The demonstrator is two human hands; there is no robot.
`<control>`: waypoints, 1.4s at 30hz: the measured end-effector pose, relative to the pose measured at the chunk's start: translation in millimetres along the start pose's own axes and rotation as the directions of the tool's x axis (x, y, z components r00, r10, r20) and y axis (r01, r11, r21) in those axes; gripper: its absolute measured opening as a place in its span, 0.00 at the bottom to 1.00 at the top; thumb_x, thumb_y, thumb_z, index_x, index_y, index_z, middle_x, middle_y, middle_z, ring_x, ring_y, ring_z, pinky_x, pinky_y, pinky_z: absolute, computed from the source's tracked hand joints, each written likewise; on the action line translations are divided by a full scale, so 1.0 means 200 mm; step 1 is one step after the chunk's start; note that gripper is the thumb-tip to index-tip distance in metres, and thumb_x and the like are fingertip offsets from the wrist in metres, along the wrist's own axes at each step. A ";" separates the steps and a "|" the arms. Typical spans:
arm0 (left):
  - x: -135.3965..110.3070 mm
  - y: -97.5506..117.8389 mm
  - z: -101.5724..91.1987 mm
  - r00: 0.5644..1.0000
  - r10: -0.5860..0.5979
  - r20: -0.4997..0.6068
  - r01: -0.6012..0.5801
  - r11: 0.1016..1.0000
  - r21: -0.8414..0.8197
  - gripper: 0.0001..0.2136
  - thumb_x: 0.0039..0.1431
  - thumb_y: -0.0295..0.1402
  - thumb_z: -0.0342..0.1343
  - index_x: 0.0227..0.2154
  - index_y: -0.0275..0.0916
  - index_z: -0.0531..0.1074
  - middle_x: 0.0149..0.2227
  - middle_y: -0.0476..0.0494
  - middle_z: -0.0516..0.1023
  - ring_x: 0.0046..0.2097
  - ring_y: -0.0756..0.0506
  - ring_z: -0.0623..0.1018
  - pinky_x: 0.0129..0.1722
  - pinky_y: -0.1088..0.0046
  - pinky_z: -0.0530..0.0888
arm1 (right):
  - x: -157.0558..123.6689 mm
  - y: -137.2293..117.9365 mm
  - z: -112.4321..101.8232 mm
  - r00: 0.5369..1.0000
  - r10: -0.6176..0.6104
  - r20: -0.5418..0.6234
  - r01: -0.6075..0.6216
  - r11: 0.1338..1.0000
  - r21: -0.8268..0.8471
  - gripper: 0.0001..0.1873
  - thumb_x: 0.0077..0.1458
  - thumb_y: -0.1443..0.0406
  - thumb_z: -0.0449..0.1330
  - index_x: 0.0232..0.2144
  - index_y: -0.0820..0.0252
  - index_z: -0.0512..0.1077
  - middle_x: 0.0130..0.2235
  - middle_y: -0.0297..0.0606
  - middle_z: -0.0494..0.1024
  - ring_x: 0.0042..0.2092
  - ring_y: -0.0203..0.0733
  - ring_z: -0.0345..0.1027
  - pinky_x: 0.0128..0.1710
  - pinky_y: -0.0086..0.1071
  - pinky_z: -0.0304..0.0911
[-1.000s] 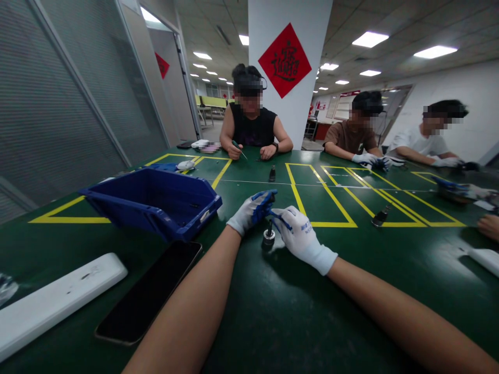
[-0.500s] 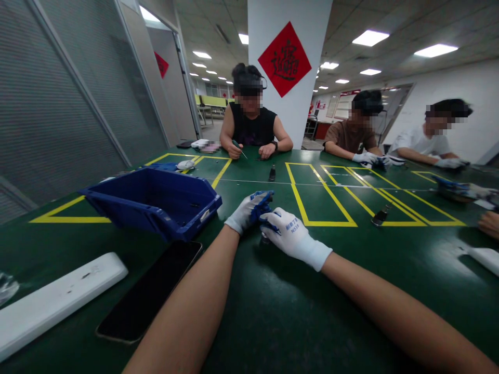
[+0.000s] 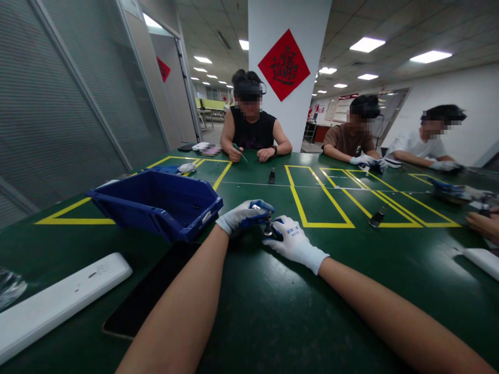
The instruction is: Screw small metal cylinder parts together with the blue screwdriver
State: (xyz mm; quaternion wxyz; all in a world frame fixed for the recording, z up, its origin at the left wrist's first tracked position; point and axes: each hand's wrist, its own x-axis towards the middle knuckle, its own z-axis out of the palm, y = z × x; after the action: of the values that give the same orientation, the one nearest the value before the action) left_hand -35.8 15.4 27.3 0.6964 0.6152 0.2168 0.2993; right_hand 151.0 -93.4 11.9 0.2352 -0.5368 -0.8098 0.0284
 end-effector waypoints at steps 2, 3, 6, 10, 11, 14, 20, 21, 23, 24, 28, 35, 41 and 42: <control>0.01 0.01 0.01 0.999 0.014 0.053 -0.018 0.997 0.079 0.19 0.43 0.36 0.66 0.39 0.32 0.77 0.35 0.37 0.78 0.35 0.45 0.77 0.36 0.70 0.73 | 0.00 0.00 0.01 1.000 0.005 -0.015 -0.006 1.000 -0.017 0.26 0.53 0.45 0.56 0.41 0.58 0.71 0.45 0.42 0.67 0.46 0.44 0.61 0.46 0.38 0.58; 0.01 0.01 0.01 0.998 0.025 0.060 -0.031 0.994 0.105 0.18 0.43 0.36 0.66 0.39 0.32 0.77 0.35 0.36 0.78 0.35 0.45 0.77 0.36 0.70 0.73 | 0.01 0.01 0.01 1.000 0.008 -0.022 -0.008 1.000 -0.025 0.25 0.53 0.45 0.56 0.42 0.58 0.71 0.45 0.42 0.67 0.46 0.44 0.61 0.45 0.38 0.58; 0.02 0.06 0.05 0.998 0.036 0.056 -0.045 0.986 0.160 0.17 0.42 0.35 0.66 0.37 0.33 0.77 0.35 0.36 0.79 0.35 0.43 0.77 0.36 0.69 0.73 | 0.01 0.01 0.02 0.999 0.010 -0.036 -0.011 0.999 -0.051 0.25 0.54 0.46 0.55 0.43 0.58 0.71 0.45 0.42 0.68 0.46 0.44 0.61 0.45 0.38 0.58; 0.04 0.14 0.09 0.998 0.039 0.056 -0.056 0.939 0.340 0.14 0.40 0.32 0.66 0.33 0.33 0.78 0.32 0.39 0.79 0.33 0.44 0.77 0.33 0.71 0.72 | 0.03 0.01 0.02 0.998 0.049 -0.026 -0.051 0.996 -0.079 0.24 0.56 0.47 0.53 0.43 0.58 0.70 0.44 0.43 0.68 0.44 0.45 0.62 0.44 0.38 0.58; 0.04 0.17 0.10 0.998 0.050 0.045 -0.064 0.914 0.401 0.13 0.40 0.32 0.66 0.32 0.34 0.78 0.31 0.40 0.79 0.32 0.45 0.77 0.32 0.72 0.72 | 0.03 0.01 0.02 0.998 0.060 -0.020 -0.062 0.995 -0.084 0.24 0.56 0.47 0.53 0.43 0.58 0.70 0.44 0.43 0.68 0.44 0.45 0.62 0.44 0.38 0.58; 0.05 0.22 0.11 0.997 0.071 -0.006 -0.055 0.825 0.562 0.11 0.42 0.35 0.64 0.29 0.35 0.77 0.28 0.43 0.78 0.28 0.47 0.74 0.27 0.74 0.69 | 0.05 0.01 0.02 0.995 0.097 -0.007 -0.097 0.991 -0.095 0.25 0.54 0.46 0.55 0.42 0.58 0.70 0.45 0.43 0.68 0.45 0.46 0.62 0.45 0.40 0.58; 0.04 0.32 0.20 0.997 0.040 -0.059 0.016 0.678 0.735 0.10 0.41 0.38 0.63 0.24 0.36 0.75 0.22 0.48 0.74 0.23 0.50 0.69 0.23 0.76 0.63 | 0.08 0.00 0.05 0.984 0.176 0.002 -0.175 0.981 -0.089 0.29 0.51 0.45 0.57 0.45 0.59 0.68 0.47 0.45 0.67 0.47 0.49 0.61 0.47 0.43 0.58; 0.04 0.32 0.22 0.996 0.042 -0.077 0.031 0.650 0.760 0.09 0.40 0.37 0.64 0.23 0.37 0.75 0.20 0.50 0.72 0.23 0.50 0.68 0.23 0.76 0.62 | 0.08 0.01 0.05 0.983 0.184 0.001 -0.183 0.979 -0.087 0.29 0.50 0.45 0.57 0.46 0.60 0.68 0.47 0.46 0.67 0.47 0.49 0.61 0.47 0.43 0.58; 0.05 0.31 0.25 0.990 0.044 -0.135 0.080 0.606 0.791 0.09 0.35 0.35 0.66 0.19 0.38 0.73 0.18 0.51 0.70 0.22 0.50 0.66 0.22 0.76 0.59 | 0.09 0.01 0.06 0.983 0.185 0.001 -0.185 0.980 -0.072 0.29 0.49 0.45 0.58 0.45 0.59 0.68 0.46 0.45 0.67 0.47 0.49 0.62 0.46 0.43 0.59; 0.06 0.28 0.26 0.985 0.041 -0.168 0.111 0.596 0.796 0.09 0.33 0.34 0.66 0.18 0.38 0.72 0.17 0.52 0.69 0.21 0.51 0.65 0.22 0.75 0.59 | 0.09 0.02 0.06 0.983 0.183 -0.002 -0.183 0.981 -0.061 0.28 0.49 0.45 0.58 0.44 0.59 0.68 0.46 0.44 0.68 0.46 0.49 0.62 0.46 0.42 0.59; 0.06 0.16 0.23 0.963 0.004 -0.271 0.210 0.619 0.757 0.10 0.34 0.35 0.67 0.19 0.39 0.72 0.18 0.50 0.69 0.22 0.49 0.67 0.23 0.74 0.60 | 0.10 0.04 0.08 0.975 0.221 -0.011 -0.222 0.975 -0.026 0.26 0.49 0.45 0.59 0.41 0.58 0.69 0.44 0.43 0.68 0.44 0.47 0.63 0.44 0.40 0.60; -0.23 0.11 0.24 0.787 0.289 -0.546 0.075 0.832 0.549 0.29 0.35 0.34 0.69 0.46 0.41 0.71 0.35 0.45 0.74 0.38 0.42 0.73 0.37 0.71 0.67 | -0.08 -0.02 -0.06 0.951 0.167 -0.259 -0.124 0.977 0.172 0.28 0.51 0.48 0.58 0.48 0.60 0.65 0.46 0.46 0.68 0.46 0.47 0.63 0.45 0.41 0.61; -0.42 0.07 0.43 0.496 0.395 -0.773 0.062 0.872 0.485 0.18 0.50 0.39 0.60 0.44 0.39 0.70 0.38 0.43 0.74 0.39 0.44 0.74 0.41 0.68 0.69 | -0.19 -0.40 -0.09 0.941 -0.324 -0.098 0.336 0.931 0.142 0.26 0.51 0.46 0.57 0.41 0.61 0.67 0.38 0.42 0.71 0.37 0.41 0.65 0.35 0.34 0.60; -0.44 0.05 0.43 0.488 0.365 -0.793 0.058 0.893 0.447 0.19 0.51 0.40 0.59 0.44 0.38 0.70 0.39 0.42 0.74 0.38 0.45 0.74 0.41 0.68 0.70 | -0.19 -0.45 -0.07 0.927 -0.367 -0.079 0.373 0.924 0.084 0.23 0.52 0.47 0.56 0.38 0.61 0.67 0.36 0.42 0.72 0.35 0.40 0.64 0.33 0.33 0.59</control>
State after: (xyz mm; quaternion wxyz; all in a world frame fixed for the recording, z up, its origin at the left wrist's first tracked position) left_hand -42.6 -106.9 43.6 0.3160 0.5332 0.5349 0.5743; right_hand 90.6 -167.1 37.8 0.2870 -0.3627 -0.8866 0.0062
